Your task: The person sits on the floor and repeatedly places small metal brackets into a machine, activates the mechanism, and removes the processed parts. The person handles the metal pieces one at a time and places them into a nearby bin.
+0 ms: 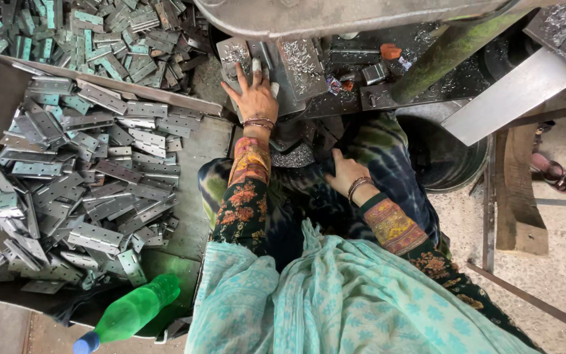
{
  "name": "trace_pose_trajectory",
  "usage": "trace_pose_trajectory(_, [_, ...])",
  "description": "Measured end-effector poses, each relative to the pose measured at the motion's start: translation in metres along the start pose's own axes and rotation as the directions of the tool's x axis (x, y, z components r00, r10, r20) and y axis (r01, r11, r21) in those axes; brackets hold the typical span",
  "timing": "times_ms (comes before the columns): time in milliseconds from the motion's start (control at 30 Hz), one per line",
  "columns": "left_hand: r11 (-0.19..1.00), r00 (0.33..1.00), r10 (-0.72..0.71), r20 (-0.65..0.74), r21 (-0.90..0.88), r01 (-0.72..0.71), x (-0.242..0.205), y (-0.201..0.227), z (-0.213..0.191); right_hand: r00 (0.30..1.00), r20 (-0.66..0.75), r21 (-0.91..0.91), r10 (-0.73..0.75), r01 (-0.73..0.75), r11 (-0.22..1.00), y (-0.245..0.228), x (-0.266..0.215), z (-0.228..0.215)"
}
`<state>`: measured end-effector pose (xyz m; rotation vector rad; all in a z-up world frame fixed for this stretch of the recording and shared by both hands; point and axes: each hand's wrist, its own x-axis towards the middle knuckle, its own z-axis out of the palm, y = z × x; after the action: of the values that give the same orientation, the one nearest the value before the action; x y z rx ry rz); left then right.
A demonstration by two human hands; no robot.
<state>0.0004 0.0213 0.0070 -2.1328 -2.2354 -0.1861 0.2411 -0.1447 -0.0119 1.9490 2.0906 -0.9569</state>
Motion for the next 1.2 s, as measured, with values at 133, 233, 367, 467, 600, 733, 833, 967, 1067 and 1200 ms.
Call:
trace_pose_trajectory(133, [1.0,0.999,0.002,-0.048,0.003,-0.002,0.002,0.0,0.005,0.994,-0.102,0.023,0.03,-0.027,0.999,0.017,0.01,0.049])
trace_pose_trajectory(233, [1.0,1.0,0.001,0.002,0.028,-0.001,0.007,-0.002,0.006,0.993,-0.115,0.021,0.015,-0.012,1.0,0.033,0.032,0.078])
trace_pose_trajectory(367, [1.0,1.0,0.011,-0.016,-0.02,-0.012,0.005,-0.002,0.011,0.996,-0.091,0.027,0.015,-0.012,1.0,0.043,0.04,0.093])
trace_pose_trajectory(467, [0.998,0.994,0.056,-0.093,0.017,-0.054,0.003,-0.005,0.01,0.997,-0.071,0.036,0.033,-0.03,0.999,0.031,0.034,0.074])
trace_pose_trajectory(600, [0.996,0.994,0.072,-0.078,0.055,-0.068,0.0,-0.003,0.009,1.0,-0.008,0.064,0.023,-0.022,0.998,0.013,0.012,0.031])
trace_pose_trajectory(733, [0.988,0.995,0.095,0.012,0.122,-0.096,-0.022,0.006,0.002,0.999,0.0,0.005,-0.032,0.032,0.999,-0.005,-0.003,-0.006])
trace_pose_trajectory(833, [0.969,0.984,0.169,0.057,0.171,-0.177,-0.056,0.008,-0.005,0.999,0.047,0.016,-0.022,0.021,1.0,-0.014,-0.01,-0.02])
trace_pose_trajectory(967, [0.968,0.97,0.244,0.021,0.055,-0.245,-0.081,0.001,-0.009,0.999,0.029,0.012,-0.023,0.023,1.0,-0.013,-0.01,-0.017])
trace_pose_trajectory(1067, [0.962,0.922,0.271,-0.278,0.061,-0.265,-0.062,-0.006,-0.012,0.999,0.026,0.014,-0.025,0.025,1.0,-0.009,-0.004,-0.012])
trace_pose_trajectory(1200, [0.986,0.985,0.159,-0.058,0.067,-0.156,-0.025,-0.007,-0.013,0.999,-0.006,0.019,-0.034,0.034,0.999,-0.007,0.0,-0.006])
